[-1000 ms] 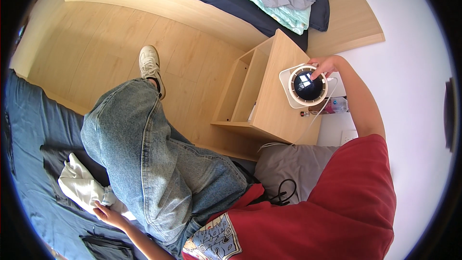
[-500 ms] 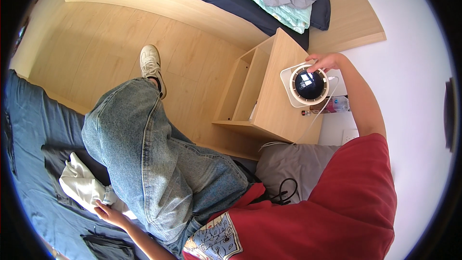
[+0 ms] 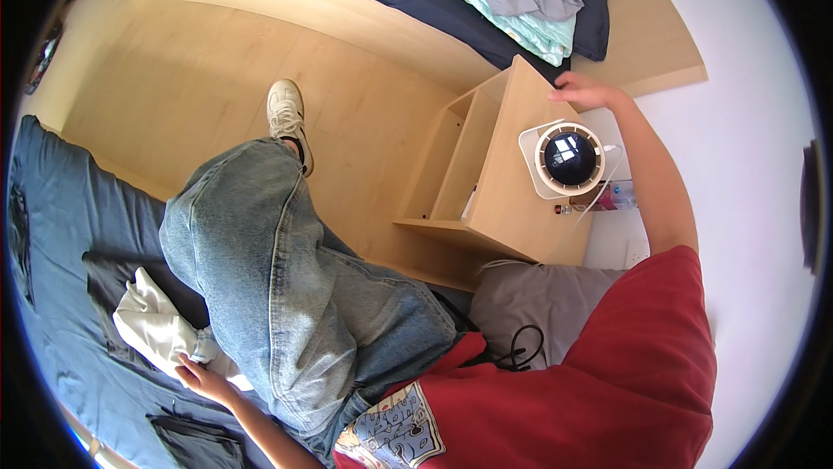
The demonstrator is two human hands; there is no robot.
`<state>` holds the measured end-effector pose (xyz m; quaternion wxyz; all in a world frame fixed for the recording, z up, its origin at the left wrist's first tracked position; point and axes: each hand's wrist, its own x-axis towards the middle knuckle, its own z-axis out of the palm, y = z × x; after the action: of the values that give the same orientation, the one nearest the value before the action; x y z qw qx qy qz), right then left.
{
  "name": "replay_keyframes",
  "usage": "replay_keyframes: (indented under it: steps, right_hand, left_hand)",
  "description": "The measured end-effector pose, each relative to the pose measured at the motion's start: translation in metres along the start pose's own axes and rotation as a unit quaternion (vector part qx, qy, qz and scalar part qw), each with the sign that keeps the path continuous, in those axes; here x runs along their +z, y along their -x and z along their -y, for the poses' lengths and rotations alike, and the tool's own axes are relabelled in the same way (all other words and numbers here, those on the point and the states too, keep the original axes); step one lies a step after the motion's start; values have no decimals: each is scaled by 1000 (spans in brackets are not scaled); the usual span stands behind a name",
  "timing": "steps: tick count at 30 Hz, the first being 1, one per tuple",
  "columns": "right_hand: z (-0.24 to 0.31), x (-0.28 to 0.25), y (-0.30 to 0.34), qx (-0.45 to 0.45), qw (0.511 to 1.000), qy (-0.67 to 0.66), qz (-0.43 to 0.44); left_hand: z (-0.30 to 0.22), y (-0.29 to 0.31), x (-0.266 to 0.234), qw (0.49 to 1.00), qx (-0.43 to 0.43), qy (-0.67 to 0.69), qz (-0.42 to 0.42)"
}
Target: The recorder is sitting on a bed and folding several pieces of clothing, including t-shirts and shorts.
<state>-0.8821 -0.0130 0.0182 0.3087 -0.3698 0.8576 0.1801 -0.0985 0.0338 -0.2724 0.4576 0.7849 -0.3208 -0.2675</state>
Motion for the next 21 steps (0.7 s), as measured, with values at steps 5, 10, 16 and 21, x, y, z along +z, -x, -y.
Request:
replay_keyframes:
  steps: [5, 10, 16, 21]
  right_hand:
    - [105, 22, -30, -264, 946, 46, -184]
    - [269, 63, 32, -503, 820, 16, -273]
    - [450, 123, 118, -686, 674, -249, -112]
    - [597, 176, 205, -792, 610, -3, -27]
  left_hand:
    - [-17, 6, -13, 998, 18, -41, -40]
    - [-35, 19, -2, 992, 55, -108, -37]
    - [-37, 27, 14, 992, -31, 116, -37]
    - [-95, 24, -13, 960, -57, 271, -39]
